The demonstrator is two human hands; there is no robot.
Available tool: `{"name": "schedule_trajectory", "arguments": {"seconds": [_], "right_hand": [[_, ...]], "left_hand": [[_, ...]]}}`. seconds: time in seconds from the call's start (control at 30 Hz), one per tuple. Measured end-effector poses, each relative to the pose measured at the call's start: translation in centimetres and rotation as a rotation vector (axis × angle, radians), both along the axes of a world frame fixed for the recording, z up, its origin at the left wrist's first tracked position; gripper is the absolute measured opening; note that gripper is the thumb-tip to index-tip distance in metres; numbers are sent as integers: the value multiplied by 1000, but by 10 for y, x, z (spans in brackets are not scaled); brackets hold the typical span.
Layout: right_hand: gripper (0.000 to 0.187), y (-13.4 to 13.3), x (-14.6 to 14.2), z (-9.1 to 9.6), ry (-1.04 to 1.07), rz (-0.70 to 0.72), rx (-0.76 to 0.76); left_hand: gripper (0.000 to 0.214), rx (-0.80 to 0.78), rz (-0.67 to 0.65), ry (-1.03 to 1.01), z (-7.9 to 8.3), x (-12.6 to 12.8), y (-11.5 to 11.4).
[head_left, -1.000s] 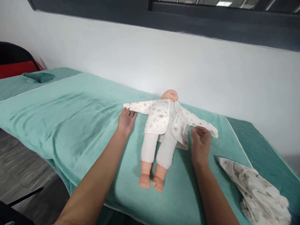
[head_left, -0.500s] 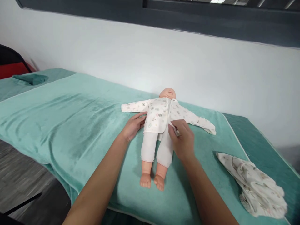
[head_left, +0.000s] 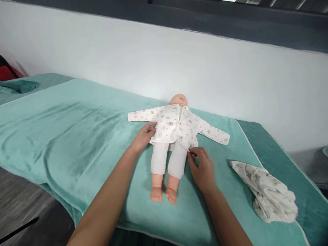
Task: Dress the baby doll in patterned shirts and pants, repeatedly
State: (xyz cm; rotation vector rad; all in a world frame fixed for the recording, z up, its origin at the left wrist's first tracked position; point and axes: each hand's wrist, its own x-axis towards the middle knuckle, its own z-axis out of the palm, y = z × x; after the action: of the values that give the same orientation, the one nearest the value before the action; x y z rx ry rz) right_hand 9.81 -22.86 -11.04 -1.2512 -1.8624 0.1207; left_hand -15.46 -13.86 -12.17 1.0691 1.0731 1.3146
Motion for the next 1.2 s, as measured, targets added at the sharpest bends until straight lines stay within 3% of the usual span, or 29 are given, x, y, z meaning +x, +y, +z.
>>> {"name": "schedule_trajectory", "arguments": {"seconds": [0.17,0.3,0.43,0.57,0.67,0.77,0.87,1.03,1.1,1.2], "right_hand": [[11,-4,-3,3,47,38,42],[14,-15,7,-1,52,-12,54],[21,-41,39,-8,-63,-198,127],[30,-91,85,-12,-143,-475,189],[43,-133,117,-16,-158,-674,182],[48,-157,140,-20,-243,-708,77],[40,-153,152,-19,-285,-677,-20],[21,-117,151,2,-385,-727,-155],[16,-105,138,13,-308,-680,-195],[17,-97,99,34,-47,-498,-257]], "left_hand": [[34,-43,99,-126,4,-3,-4],[29,-10,170,-12,0,-1,-8],[24,97,187,226,-8,-1,-18],[21,156,148,453,-10,-2,-33],[18,175,138,496,-10,-3,-44],[14,176,127,469,-9,-4,-56],[10,182,116,469,-8,-6,-66],[11,178,91,448,-6,-8,-81],[11,170,77,424,-8,-8,-90],[12,137,45,353,-11,-7,-112]]}}
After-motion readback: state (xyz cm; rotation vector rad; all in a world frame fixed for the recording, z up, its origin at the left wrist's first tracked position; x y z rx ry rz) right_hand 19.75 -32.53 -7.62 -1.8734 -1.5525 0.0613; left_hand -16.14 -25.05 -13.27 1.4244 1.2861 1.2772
